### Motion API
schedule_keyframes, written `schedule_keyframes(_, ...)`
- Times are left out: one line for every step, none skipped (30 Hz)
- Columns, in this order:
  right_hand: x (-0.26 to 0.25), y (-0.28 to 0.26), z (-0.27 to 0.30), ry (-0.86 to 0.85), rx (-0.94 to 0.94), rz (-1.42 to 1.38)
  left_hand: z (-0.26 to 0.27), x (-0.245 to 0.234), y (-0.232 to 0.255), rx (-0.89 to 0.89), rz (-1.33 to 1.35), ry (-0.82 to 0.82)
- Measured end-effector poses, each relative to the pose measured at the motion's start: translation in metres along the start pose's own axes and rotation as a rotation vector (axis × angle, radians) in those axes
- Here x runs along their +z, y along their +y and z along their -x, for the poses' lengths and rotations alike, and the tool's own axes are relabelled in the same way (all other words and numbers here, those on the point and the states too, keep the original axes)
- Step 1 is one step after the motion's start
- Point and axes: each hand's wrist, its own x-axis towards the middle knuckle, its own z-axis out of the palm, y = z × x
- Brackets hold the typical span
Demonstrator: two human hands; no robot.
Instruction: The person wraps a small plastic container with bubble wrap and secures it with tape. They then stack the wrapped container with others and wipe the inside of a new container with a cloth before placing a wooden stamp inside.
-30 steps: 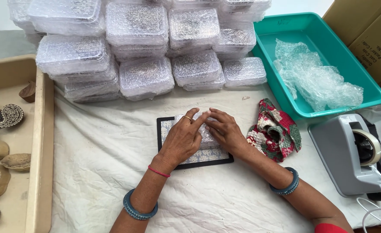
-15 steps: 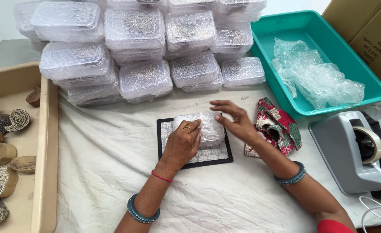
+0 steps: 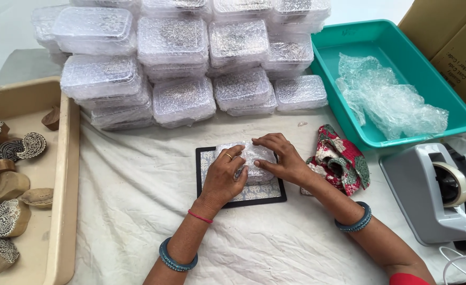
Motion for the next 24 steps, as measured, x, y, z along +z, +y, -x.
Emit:
schedule_keyframes(0.000,-0.001,-0.001,0.005,0.053,-0.018,0.000,0.001,0.000,-0.020,0.010,-0.014)
schedule_keyframes(0.000,-0.003,-0.003,0.010,0.107,-0.035,0.001,0.002,-0.001,-0.040,0.020,-0.028)
schedule_keyframes(0.000,-0.001,-0.005,0.011,0.106,-0.036,0.001,0.002,0.000,-0.040,0.019,-0.027)
schedule_keyframes(0.001,0.000,-0.007,0.042,0.188,-0.079,0.001,0.001,0.000,-0.036,0.017,-0.027)
schedule_keyframes(0.001,0.001,-0.009,0.071,0.269,-0.122,0.000,0.001,0.000,-0.032,0.015,-0.026)
schedule_keyframes(0.001,0.008,-0.008,0.071,0.268,-0.123,0.000,0.000,0.000,-0.033,0.014,-0.026)
schedule_keyframes(-0.001,0.016,-0.005,0.099,0.273,-0.104,0.000,-0.001,0.000,-0.036,0.010,-0.028)
schedule_keyframes(-0.002,0.023,-0.003,0.128,0.278,-0.085,0.000,-0.001,0.001,-0.040,0.007,-0.030)
schedule_keyframes(-0.004,0.022,-0.001,0.124,0.280,-0.083,0.000,-0.001,0.001,-0.043,0.011,-0.029)
schedule_keyframes(-0.006,0.020,0.000,0.098,0.241,-0.034,0.000,-0.001,0.001,-0.046,0.019,-0.032)
schedule_keyframes(-0.009,0.019,0.002,0.075,0.203,0.015,-0.001,-0.001,0.001,-0.047,0.028,-0.036)
schedule_keyframes(-0.008,0.018,0.002,0.072,0.206,0.017,0.000,0.000,0.001,-0.049,0.032,-0.036)
schedule_keyframes(-0.008,0.017,0.001,0.049,0.188,0.029,0.000,0.000,0.000,-0.050,0.031,-0.035)
schedule_keyframes(-0.007,0.016,0.000,0.026,0.169,0.040,0.000,0.001,0.000,-0.052,0.030,-0.034)
schedule_keyframes(-0.005,0.015,-0.002,0.022,0.171,0.038,-0.001,0.000,0.001,-0.056,0.031,-0.037)
schedule_keyframes(-0.004,0.013,-0.004,0.032,0.183,0.017,-0.001,0.000,0.001,-0.051,0.027,-0.034)
schedule_keyframes(-0.001,0.012,-0.007,0.041,0.194,-0.006,0.000,-0.001,0.002,-0.047,0.022,-0.032)
schedule_keyframes(0.001,0.015,-0.008,0.037,0.196,-0.009,-0.001,-0.003,0.003,-0.053,0.022,-0.035)
schedule_keyframes(0.003,0.018,-0.009,0.038,0.205,-0.023,-0.002,-0.004,0.004,-0.055,0.026,-0.035)
schedule_keyframes(0.005,0.021,-0.010,0.040,0.215,-0.037,-0.003,-0.005,0.006,-0.057,0.030,-0.035)
schedule_keyframes(0.008,0.031,-0.009,0.036,0.218,-0.041,-0.002,-0.005,0.006,-0.061,0.031,-0.039)
schedule_keyframes(0.011,0.042,-0.008,-0.005,0.264,-0.201,-0.002,-0.005,0.007,-0.065,0.034,-0.043)
schedule_keyframes(0.014,0.053,-0.009,-0.043,0.307,-0.360,-0.003,-0.006,0.006,-0.066,0.037,-0.045)
schedule_keyframes(0.014,0.053,-0.009,-0.043,0.309,-0.363,-0.002,-0.005,0.006,-0.066,0.037,-0.048)
